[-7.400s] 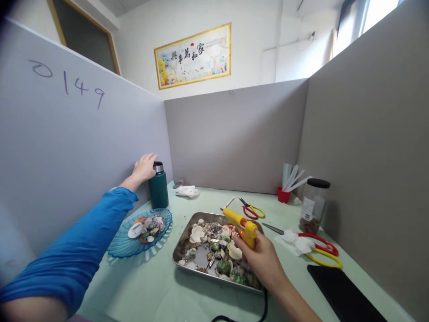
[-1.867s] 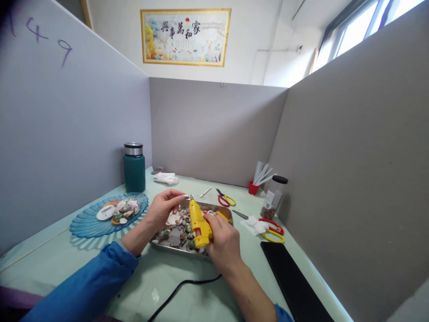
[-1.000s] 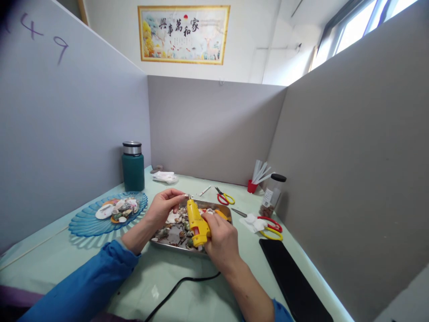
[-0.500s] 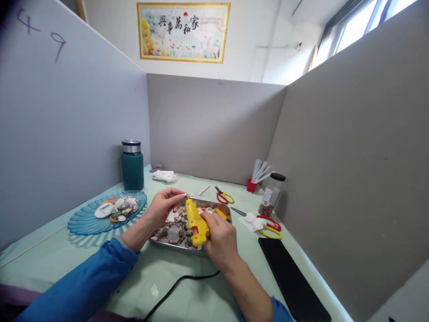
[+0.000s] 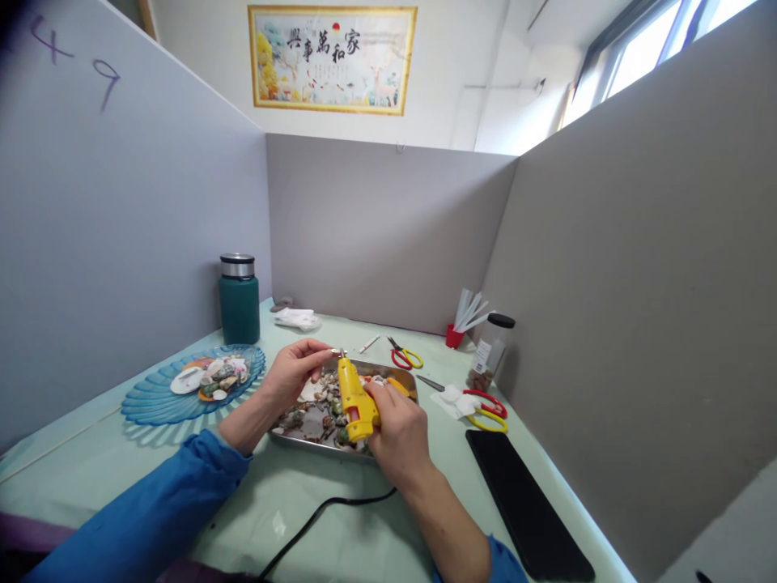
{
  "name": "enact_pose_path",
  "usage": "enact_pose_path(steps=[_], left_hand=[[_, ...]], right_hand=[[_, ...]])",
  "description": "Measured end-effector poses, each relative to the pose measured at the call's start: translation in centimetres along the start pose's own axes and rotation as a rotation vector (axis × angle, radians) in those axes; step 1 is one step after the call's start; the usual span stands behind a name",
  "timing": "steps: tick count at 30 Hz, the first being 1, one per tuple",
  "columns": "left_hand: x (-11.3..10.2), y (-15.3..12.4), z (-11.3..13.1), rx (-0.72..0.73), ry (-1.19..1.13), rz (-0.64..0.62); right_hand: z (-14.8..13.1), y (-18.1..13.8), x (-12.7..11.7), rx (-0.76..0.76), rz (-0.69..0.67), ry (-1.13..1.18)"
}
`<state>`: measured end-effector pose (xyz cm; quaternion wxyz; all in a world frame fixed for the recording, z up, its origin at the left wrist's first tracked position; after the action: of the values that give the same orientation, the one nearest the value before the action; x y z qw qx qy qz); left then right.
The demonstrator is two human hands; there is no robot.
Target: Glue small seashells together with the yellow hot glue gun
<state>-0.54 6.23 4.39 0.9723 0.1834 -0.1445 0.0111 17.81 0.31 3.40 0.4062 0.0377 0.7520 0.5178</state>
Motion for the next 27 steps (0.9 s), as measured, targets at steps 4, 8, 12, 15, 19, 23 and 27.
enact_pose_path(steps=[4, 8, 12, 15, 19, 23, 27], left_hand=[[-0.06, 0.06, -0.22, -0.001, -0.014, -0.004], [-0.07, 0.12, -0.46, 0.001, -0.017, -0.014], [-0.16, 0.18, -0.49, 0.007, -0.021, -0.008], [-0.2, 0.13, -0.37, 0.002, -0.025, 0.007], [-0.15, 0.01, -0.26, -0.015, -0.029, 0.021], [-0.18, 0.06, -0.47, -0.039, -0.023, 0.018], [-0.43, 0.19, -0.64, -0.051, -0.023, 0.035]], right_hand=[[-0.2, 0.01, -0.05, -0.022, -0.001, 0.002], [-0.35, 0.13, 0.02, -0.029, -0.016, 0.001], [-0.14, 0.1, 0.18, -0.019, -0.017, -0.004], [0.13, -0.04, 0.15, -0.001, -0.003, -0.002], [0.0, -0.14, -0.1, -0.012, 0.012, 0.009], [-0.18, -0.06, -0.31, -0.017, 0.023, 0.021], [-0.04, 0.02, -0.22, -0.001, 0.014, 0.023]])
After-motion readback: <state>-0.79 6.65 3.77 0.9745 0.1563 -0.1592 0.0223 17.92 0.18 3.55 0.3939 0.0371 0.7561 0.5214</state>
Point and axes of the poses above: each hand's wrist, its own y-axis towards the middle knuckle, its own x-axis out of the palm, z = x × y, the point moved 7 cm from there along y, towards the middle knuckle, and after that the axes turned 3 degrees about -y, right-handed, at the moved point
